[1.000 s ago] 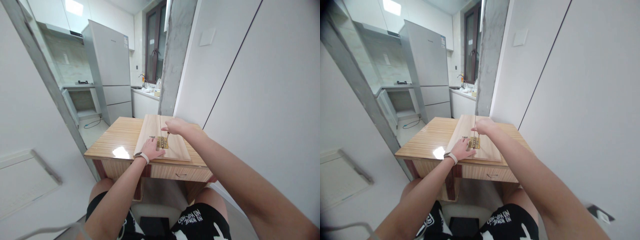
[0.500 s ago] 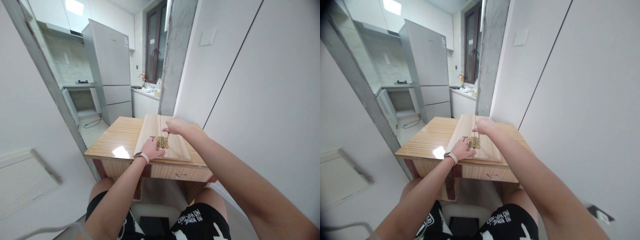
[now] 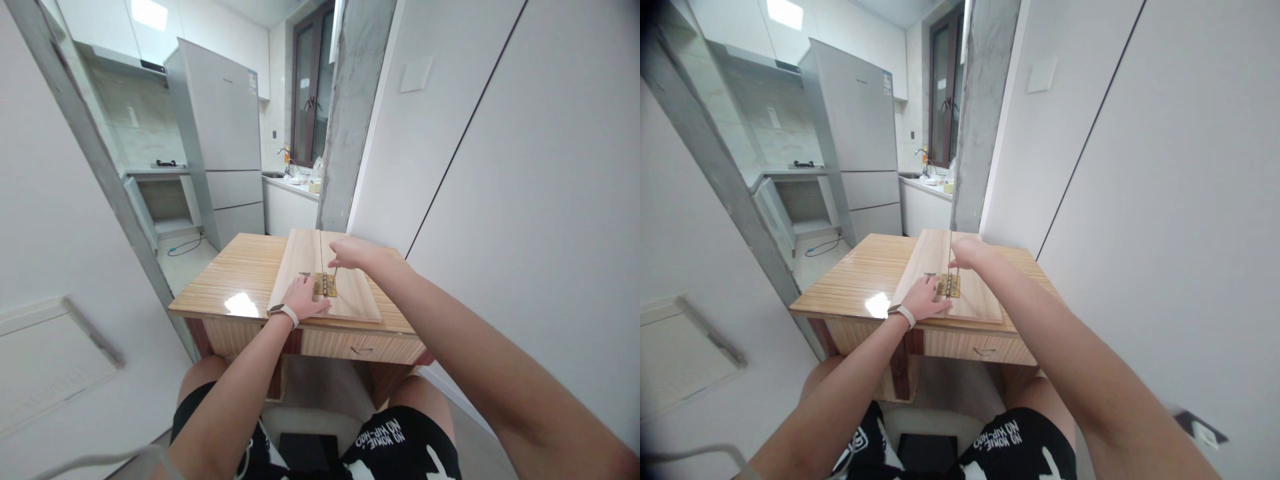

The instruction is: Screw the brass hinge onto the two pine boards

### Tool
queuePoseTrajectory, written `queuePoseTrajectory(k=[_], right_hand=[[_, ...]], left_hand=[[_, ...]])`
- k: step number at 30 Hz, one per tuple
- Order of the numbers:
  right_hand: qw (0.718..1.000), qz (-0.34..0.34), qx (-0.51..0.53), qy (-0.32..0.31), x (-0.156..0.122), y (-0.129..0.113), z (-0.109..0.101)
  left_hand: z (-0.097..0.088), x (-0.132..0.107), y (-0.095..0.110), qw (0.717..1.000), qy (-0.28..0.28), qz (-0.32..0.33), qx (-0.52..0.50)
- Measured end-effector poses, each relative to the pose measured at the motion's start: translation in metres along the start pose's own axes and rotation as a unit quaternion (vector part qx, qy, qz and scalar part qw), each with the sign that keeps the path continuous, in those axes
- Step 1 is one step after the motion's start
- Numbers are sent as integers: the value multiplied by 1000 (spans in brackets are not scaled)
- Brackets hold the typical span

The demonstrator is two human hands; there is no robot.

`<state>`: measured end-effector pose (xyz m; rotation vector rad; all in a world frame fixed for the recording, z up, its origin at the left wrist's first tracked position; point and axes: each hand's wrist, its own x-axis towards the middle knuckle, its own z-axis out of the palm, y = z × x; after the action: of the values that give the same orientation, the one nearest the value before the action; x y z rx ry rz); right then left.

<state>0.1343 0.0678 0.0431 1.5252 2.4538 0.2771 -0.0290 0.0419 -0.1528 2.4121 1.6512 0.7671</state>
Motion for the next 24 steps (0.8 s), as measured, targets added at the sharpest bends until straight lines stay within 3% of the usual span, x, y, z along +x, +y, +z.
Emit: queuePoseTrajectory(k=[5, 13, 17, 20, 24], right_hand=[[999, 35, -28, -8, 2, -2, -2], [998, -59, -18, -19, 0, 2, -1], [1000, -7, -8, -9, 0, -1, 0], [998, 28, -35, -35, 0, -6, -2], [997, 1, -62, -48, -2, -10, -8]], left_hand=[[2, 0, -2, 1000, 3, 5, 4], [-2, -1, 1, 1000, -4, 1, 3], [-2, -1, 1, 1000, -2, 0, 2], [0, 0, -1, 1000, -1, 6, 4], [2, 0, -3, 1000, 2, 7, 7]])
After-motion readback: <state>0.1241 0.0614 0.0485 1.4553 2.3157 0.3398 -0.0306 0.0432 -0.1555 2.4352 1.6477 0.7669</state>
